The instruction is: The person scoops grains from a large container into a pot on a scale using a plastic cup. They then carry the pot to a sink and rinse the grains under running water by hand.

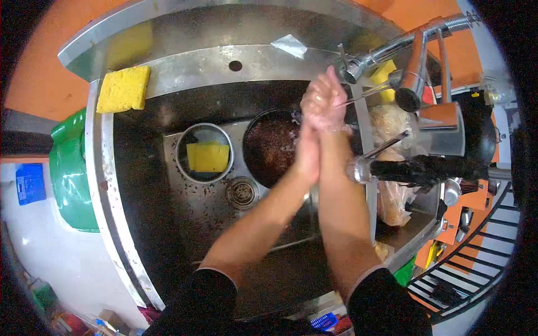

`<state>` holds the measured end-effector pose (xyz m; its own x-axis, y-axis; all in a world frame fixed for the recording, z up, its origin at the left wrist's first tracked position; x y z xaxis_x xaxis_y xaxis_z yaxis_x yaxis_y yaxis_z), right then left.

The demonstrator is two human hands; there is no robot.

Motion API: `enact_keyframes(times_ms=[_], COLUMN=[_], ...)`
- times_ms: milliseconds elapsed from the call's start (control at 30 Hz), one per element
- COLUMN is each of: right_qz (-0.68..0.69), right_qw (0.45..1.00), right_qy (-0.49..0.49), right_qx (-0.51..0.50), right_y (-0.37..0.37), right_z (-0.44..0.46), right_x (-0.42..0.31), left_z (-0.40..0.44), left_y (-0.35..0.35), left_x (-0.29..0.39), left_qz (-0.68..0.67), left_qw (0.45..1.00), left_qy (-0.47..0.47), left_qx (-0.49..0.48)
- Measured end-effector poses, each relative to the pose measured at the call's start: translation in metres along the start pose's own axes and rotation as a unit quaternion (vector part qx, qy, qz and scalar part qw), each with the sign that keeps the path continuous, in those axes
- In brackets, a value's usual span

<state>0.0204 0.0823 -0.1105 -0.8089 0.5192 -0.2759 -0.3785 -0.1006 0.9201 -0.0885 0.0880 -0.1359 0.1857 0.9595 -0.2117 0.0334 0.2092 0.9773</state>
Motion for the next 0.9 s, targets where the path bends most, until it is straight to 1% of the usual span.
enact_keyframes(times_ms=[33, 67, 100, 133, 167, 233, 333, 400, 433, 500, 533, 567, 600, 633, 667, 700, 800, 833, 867, 900], right_qz=[-0.015, -0.032, -0.028, -0.016, -0.017, -0.008, 0.006, 0.01, -0.004, 0.035, 0.053, 0.064, 0.069, 0.074, 0.079, 0.09, 0.127, 0.135, 0.14, 0.146], right_qw=[0.999, 0.997, 0.996, 0.995, 0.996, 0.997, 0.996, 0.993, 0.996, 0.996, 0.995, 0.995, 0.996, 0.996, 0.996, 0.992, 0.96, 0.936, 0.948, 0.958], right_qy=[0.035, 0.07, 0.079, 0.093, 0.089, 0.073, 0.051, 0.049, 0.036, -0.005, -0.025, -0.032, -0.038, -0.044, -0.05, -0.082, -0.176, -0.213, -0.201, -0.191], right_qx=[-0.004, -0.009, 0.018, -0.01, -0.013, -0.026, -0.071, -0.111, -0.082, -0.081, -0.081, -0.063, -0.039, -0.015, 0.01, 0.03, 0.18, 0.245, 0.203, 0.159], right_y=[-0.001, 0.002, 0.013, 0.022, 0.025, 0.022, 0.021, 0.021, 0.023, 0.029, 0.034, 0.04, 0.043, 0.046, 0.048, 0.047, 0.056, 0.06, 0.062, 0.064], right_z=[0.008, 0.013, 0.019, 0.024, 0.027, 0.026, 0.021, 0.009, 0.002, -0.01, -0.016, -0.021, -0.026, -0.029, -0.034, -0.041, -0.043, -0.038, -0.034, -0.028], right_x=[-0.008, -0.017, -0.021, -0.023, -0.025, -0.021, -0.014, -0.01, -0.01, -0.002, 0.003, 0.009, 0.014, 0.018, 0.023, 0.027, 0.033, 0.027, 0.021, 0.013], left_z=[-0.016, -0.046, -0.075, -0.103, -0.131, -0.159, -0.16, -0.148, -0.138, -0.118, -0.098, -0.078, -0.059, -0.044, -0.025, -0.015, 0.029, 0.032, 0.034, 0.026], left_y=[-0.011, 0.005, 0.024, 0.029, 0.033, 0.08, 0.07, 0.057, 0.048, 0.018, 0.017, -0.017, -0.021, 0.013, 0.009, 0.017, 0.031, 0.033, 0.035, 0.036], left_x=[-0.027, -0.044, -0.063, -0.084, -0.105, -0.128, -0.132, -0.117, -0.105, -0.072, -0.059, -0.046, -0.034, -0.017, -0.002, 0.007, 0.023, 0.019, 0.016, 0.003], left_qz=[0.094, 0.102, 0.234, 0.322, 0.407, 0.46, 0.45, 0.4, 0.375, 0.326, 0.2, 0.33, 0.333, 0.075, 0.012, 0.007, 0.008, 0.017, 0.026, 0.046], left_qw=[0.987, 0.968, 0.942, 0.91, 0.868, 0.857, 0.855, 0.875, 0.884, 0.904, 0.941, 0.91, 0.901, 0.98, 0.994, 0.994, 0.999, 0.999, 0.998, 0.996], left_qy=[0.017, -0.036, 0.055, 0.05, 0.042, 0.079, 0.074, 0.112, 0.132, 0.023, 0.101, 0.158, 0.171, 0.049, -0.009, -0.004, 0.03, 0.042, 0.054, 0.067], left_qx=[0.128, 0.227, 0.233, 0.256, 0.281, 0.218, 0.247, 0.248, 0.247, 0.276, 0.256, 0.194, 0.218, 0.179, 0.106, 0.106, 0.02, 0.016, 0.012, 0.031])
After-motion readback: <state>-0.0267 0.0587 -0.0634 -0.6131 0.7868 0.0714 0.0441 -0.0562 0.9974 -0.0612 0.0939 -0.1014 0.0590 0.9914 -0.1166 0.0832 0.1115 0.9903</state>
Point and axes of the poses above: each hand's wrist, its own z-axis towards the middle knuckle, its own y-axis out of the palm, x = y × z, the point moved 1 cm from there along z, towards the middle knuckle, and after that the axes turned 8 degrees about -z, right-handed, at the moved point
